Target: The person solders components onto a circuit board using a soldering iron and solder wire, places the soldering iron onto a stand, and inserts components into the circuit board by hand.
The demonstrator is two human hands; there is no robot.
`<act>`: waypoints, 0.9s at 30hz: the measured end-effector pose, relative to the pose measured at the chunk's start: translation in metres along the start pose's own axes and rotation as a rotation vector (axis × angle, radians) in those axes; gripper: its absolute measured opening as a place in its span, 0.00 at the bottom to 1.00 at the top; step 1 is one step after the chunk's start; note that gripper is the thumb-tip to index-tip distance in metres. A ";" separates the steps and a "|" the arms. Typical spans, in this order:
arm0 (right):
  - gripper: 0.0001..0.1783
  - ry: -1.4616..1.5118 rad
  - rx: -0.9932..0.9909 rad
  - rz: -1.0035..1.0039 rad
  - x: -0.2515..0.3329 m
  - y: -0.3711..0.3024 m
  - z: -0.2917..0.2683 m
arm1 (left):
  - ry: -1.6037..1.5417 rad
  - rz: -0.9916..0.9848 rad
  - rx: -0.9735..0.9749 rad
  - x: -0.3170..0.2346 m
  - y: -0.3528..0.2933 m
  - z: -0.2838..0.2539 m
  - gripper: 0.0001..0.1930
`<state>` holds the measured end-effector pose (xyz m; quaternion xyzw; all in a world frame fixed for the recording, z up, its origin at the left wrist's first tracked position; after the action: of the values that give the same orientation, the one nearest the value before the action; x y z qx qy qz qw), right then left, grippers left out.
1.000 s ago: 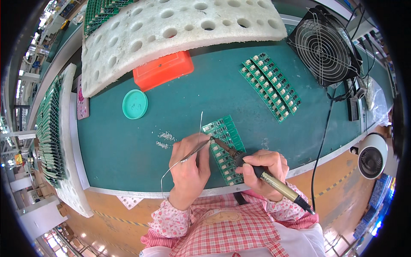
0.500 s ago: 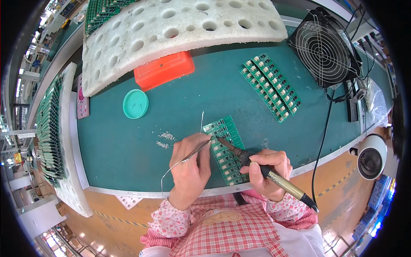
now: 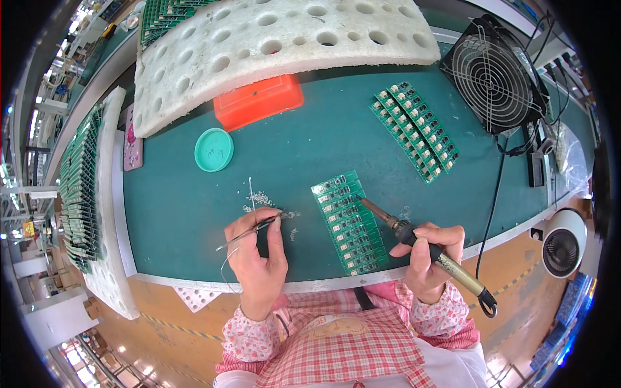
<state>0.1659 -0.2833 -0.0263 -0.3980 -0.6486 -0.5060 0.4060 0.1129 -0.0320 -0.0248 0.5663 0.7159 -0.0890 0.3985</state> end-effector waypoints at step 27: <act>0.12 -0.033 0.045 -0.042 -0.002 0.001 0.005 | 0.099 0.098 0.105 -0.010 0.004 0.010 0.06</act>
<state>0.1668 -0.2789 -0.0281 -0.3833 -0.6748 -0.4931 0.3932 0.1215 -0.0439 -0.0235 0.6244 0.7005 -0.0789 0.3363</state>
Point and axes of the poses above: each hand's wrist, its own y-axis towards the middle knuckle, its own z-axis out of the palm, x = y × z, the point moved 7 cm from there along y, towards the middle knuckle, and after that the axes turned 4 degrees about x, right-handed, at the moved point
